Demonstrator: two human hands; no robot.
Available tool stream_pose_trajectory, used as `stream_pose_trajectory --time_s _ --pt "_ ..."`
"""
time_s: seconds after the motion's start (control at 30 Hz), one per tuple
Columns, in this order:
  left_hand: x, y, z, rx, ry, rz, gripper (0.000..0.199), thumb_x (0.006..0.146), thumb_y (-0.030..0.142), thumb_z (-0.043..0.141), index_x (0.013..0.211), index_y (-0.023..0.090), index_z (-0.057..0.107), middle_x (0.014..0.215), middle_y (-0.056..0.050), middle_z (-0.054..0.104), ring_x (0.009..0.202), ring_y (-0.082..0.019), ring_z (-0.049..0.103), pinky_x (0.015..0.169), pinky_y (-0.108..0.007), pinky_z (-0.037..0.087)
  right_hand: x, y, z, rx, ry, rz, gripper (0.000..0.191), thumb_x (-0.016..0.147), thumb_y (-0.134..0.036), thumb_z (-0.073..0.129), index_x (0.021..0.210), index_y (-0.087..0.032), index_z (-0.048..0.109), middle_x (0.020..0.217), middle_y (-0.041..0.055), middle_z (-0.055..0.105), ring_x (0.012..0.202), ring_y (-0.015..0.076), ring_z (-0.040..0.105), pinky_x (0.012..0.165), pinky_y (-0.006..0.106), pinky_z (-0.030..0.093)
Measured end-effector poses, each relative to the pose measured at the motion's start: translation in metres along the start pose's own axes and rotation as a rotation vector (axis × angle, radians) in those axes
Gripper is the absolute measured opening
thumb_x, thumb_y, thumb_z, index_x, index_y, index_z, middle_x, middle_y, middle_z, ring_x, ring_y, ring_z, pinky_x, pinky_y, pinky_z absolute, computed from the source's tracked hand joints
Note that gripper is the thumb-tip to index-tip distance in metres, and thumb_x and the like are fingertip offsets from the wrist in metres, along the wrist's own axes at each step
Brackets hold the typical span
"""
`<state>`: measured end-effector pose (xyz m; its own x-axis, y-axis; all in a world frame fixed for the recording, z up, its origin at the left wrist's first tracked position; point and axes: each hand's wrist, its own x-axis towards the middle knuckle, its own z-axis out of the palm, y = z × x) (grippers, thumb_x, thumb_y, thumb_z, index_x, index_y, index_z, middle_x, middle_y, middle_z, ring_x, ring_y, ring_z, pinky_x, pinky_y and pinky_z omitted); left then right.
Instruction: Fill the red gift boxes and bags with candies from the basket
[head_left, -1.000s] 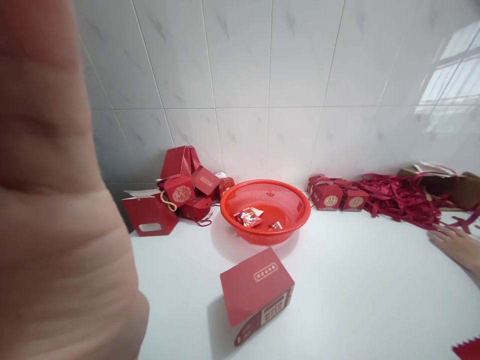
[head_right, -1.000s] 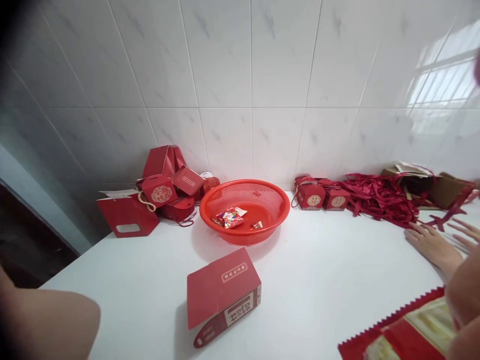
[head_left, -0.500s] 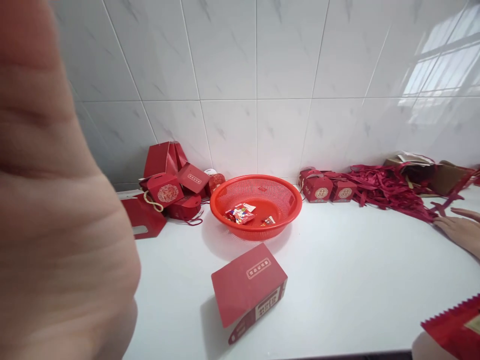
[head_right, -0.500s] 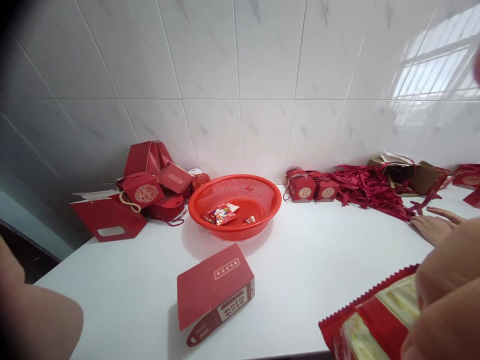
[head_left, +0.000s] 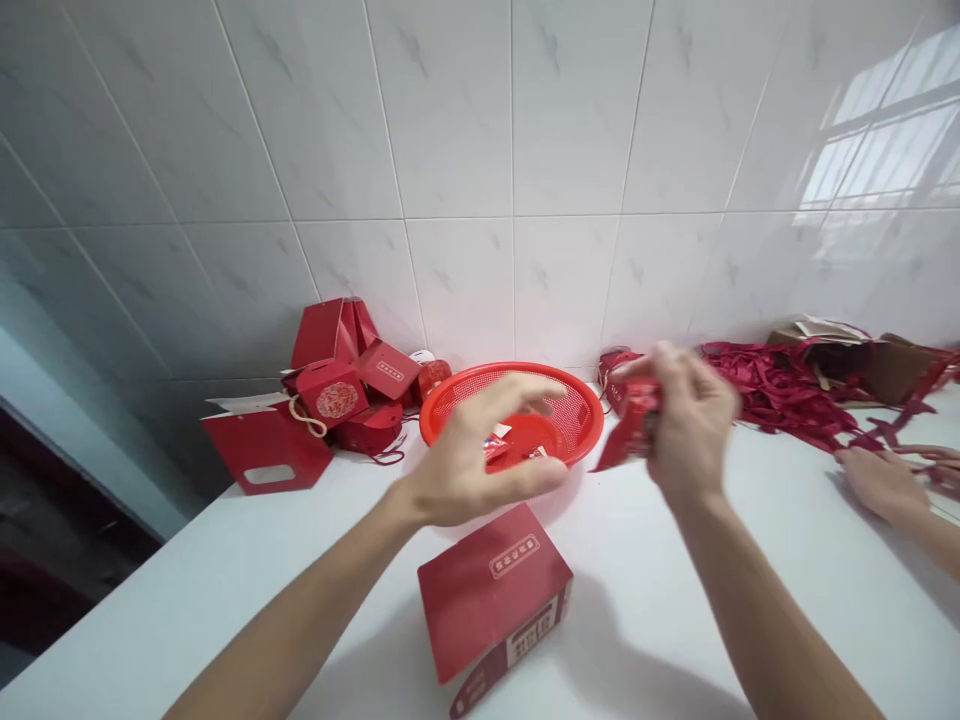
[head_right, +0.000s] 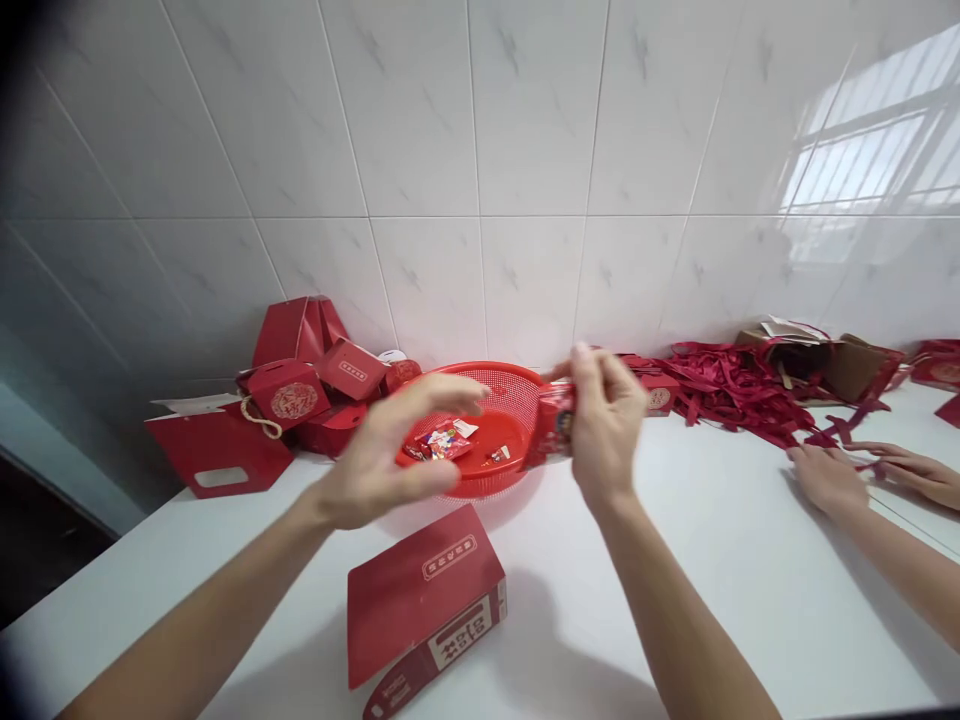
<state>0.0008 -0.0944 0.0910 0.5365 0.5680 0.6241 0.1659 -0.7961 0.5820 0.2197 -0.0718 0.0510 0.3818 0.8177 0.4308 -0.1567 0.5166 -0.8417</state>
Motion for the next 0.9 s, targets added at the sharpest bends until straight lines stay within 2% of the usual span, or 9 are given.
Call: stream_pose_trajectory --time_s 0.07,0.13,0.23,0.3,0.43,0.57,0.73,0.83,0.9 --pt "0.000 -0.021 0.019 0.046 -0.151 -0.245 0.062 0.080 0.048 0.073 0.135 0.024 0.057 0.137 -0.010 0.061 0.119 -0.030 0.059 0.100 -0.044 0.049 0.002 0.016 0.021 0.022 0.025 -0.008 0.039 0.082 -0.053 0.071 0.061 -0.021 0.060 0.061 -0.0010 0.060 0.061 0.0153 0.057 0.060 0.028 0.049" --pt "-0.002 -0.039 0.035 0.038 -0.240 -0.364 0.060 0.081 0.049 0.072 0.133 0.022 0.059 0.130 -0.010 0.066 0.113 -0.029 0.062 0.097 -0.042 0.050 0.002 0.038 0.036 0.088 0.056 0.143 0.043 0.074 -0.057 0.074 0.057 -0.022 0.057 0.052 -0.0031 0.053 0.051 0.0135 0.050 0.050 0.027 0.043" --pt "-0.004 -0.057 0.045 -0.019 -0.222 -0.402 0.035 0.088 0.042 0.064 0.114 0.018 0.069 0.109 -0.007 0.074 0.098 -0.025 0.066 0.092 -0.037 0.050 0.000 0.064 0.043 0.169 0.097 0.264 0.043 0.068 -0.058 0.077 0.058 -0.022 0.058 0.052 -0.0041 0.051 0.048 0.0116 0.045 0.046 0.025 0.039" --pt "-0.003 -0.064 0.045 -0.036 -0.156 -0.399 0.027 0.090 0.037 0.059 0.103 0.016 0.072 0.101 -0.007 0.075 0.093 -0.024 0.066 0.089 -0.036 0.051 -0.002 0.069 0.040 0.216 0.110 0.271 0.040 0.068 -0.058 0.077 0.064 -0.021 0.062 0.059 -0.0030 0.056 0.053 0.0125 0.050 0.049 0.025 0.043" --pt "0.002 -0.078 0.038 -0.239 -0.085 -0.401 0.029 0.091 0.037 0.058 0.101 0.014 0.072 0.104 -0.009 0.075 0.099 -0.026 0.066 0.090 -0.036 0.051 -0.007 0.065 0.028 0.257 -0.060 0.279 0.038 0.071 -0.052 0.079 0.094 -0.024 0.069 0.092 0.0017 0.072 0.083 0.0198 0.067 0.069 0.029 0.054" --pt "0.003 -0.090 0.031 -0.387 -0.131 -0.402 0.037 0.089 0.046 0.062 0.102 0.013 0.073 0.105 -0.010 0.074 0.100 -0.026 0.066 0.091 -0.035 0.051 -0.015 0.064 0.014 0.161 -0.302 0.266 0.055 0.068 -0.038 0.086 0.118 -0.028 0.065 0.114 0.0041 0.073 0.103 0.0243 0.067 0.085 0.034 0.056" --pt "0.007 -0.107 0.007 -0.319 -0.206 -0.455 0.046 0.086 0.048 0.066 0.118 0.016 0.068 0.108 -0.010 0.073 0.097 -0.022 0.067 0.088 -0.033 0.051 -0.022 0.071 -0.001 0.181 -0.232 0.219 0.053 0.067 -0.034 0.088 0.114 -0.027 0.064 0.106 0.0042 0.075 0.091 0.0223 0.070 0.081 0.035 0.057" --pt "0.013 -0.127 -0.017 -0.131 -0.387 -0.598 0.040 0.084 0.047 0.064 0.106 0.015 0.073 0.092 -0.008 0.075 0.084 -0.020 0.066 0.076 -0.028 0.050 -0.020 0.074 -0.008 0.204 -0.142 0.218 0.051 0.065 -0.033 0.089 0.108 -0.026 0.063 0.103 0.0036 0.076 0.087 0.0208 0.070 0.080 0.034 0.057" --pt "0.016 -0.143 -0.028 0.032 -0.657 -0.706 0.031 0.082 0.043 0.065 0.091 0.016 0.076 0.085 -0.006 0.074 0.079 -0.020 0.065 0.071 -0.026 0.048 -0.018 0.075 -0.012 0.218 -0.116 0.223 0.048 0.064 -0.032 0.090 0.103 -0.025 0.063 0.098 0.0023 0.076 0.083 0.0198 0.070 0.077 0.034 0.057"
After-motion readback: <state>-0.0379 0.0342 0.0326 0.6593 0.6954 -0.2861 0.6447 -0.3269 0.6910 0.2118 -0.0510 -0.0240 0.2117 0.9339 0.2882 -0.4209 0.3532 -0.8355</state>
